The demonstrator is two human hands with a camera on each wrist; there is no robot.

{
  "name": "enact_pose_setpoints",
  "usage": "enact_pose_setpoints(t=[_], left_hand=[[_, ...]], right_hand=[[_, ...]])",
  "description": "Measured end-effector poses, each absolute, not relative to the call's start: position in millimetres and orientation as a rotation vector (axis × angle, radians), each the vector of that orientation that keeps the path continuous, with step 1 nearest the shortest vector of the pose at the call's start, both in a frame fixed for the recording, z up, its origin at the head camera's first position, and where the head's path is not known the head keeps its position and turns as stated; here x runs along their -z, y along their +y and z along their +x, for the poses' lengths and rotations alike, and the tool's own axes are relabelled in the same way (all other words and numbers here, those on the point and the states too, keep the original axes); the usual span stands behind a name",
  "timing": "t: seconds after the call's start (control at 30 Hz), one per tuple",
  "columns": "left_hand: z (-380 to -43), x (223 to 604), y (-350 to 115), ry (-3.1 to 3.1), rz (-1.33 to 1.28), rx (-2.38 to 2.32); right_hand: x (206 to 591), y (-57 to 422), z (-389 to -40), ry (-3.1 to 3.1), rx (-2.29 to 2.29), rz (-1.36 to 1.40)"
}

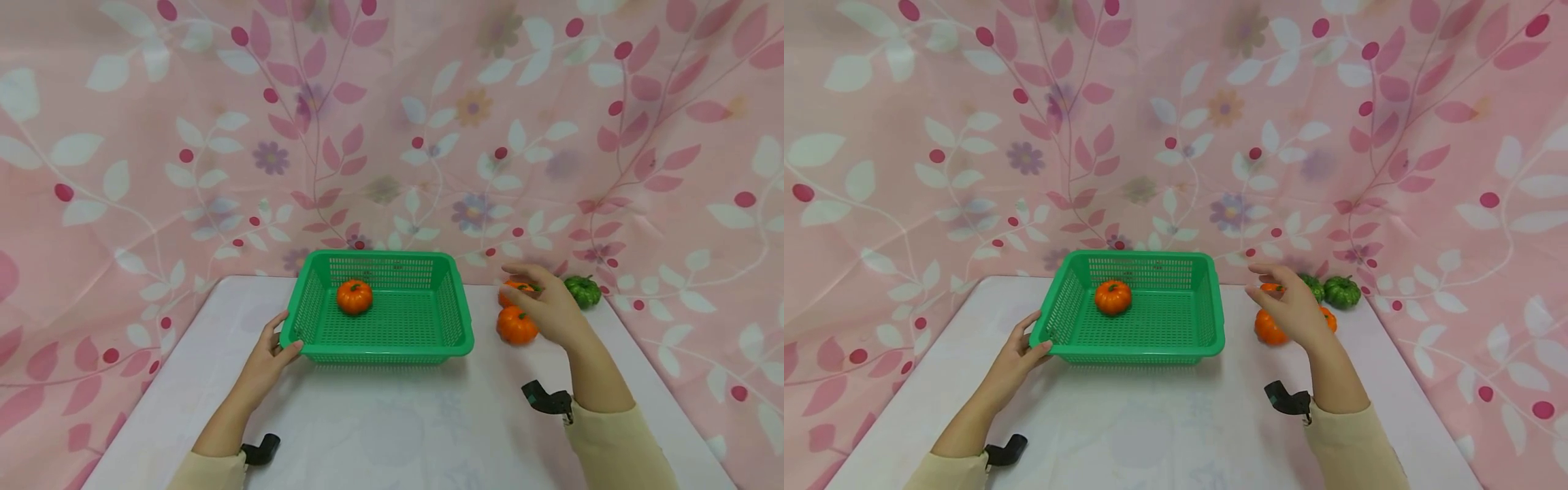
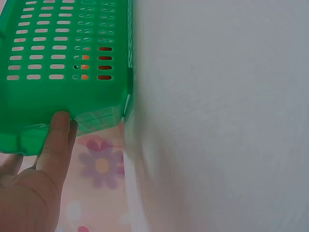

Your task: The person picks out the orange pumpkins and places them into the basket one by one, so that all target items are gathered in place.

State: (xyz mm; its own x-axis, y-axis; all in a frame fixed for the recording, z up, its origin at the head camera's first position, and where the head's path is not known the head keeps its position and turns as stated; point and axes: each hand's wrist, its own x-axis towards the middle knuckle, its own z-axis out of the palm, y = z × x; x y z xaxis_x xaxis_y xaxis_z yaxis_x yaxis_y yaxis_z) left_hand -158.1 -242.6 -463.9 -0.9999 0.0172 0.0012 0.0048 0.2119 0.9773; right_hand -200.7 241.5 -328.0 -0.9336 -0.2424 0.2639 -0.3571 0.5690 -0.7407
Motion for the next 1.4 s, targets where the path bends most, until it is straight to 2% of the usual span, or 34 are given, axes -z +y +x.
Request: enact_pose_setpoints(t=[0.33,1.4], left_hand=[[-159,463,-242,2.436,0.017,-1.973],[-158,464,-242,2.422,0.017,-1.975]], right_hand=[[340,268,-201,-2.642,-1.253,0.395],[420,344,-224,-2.643,-1.131,-0.086]])
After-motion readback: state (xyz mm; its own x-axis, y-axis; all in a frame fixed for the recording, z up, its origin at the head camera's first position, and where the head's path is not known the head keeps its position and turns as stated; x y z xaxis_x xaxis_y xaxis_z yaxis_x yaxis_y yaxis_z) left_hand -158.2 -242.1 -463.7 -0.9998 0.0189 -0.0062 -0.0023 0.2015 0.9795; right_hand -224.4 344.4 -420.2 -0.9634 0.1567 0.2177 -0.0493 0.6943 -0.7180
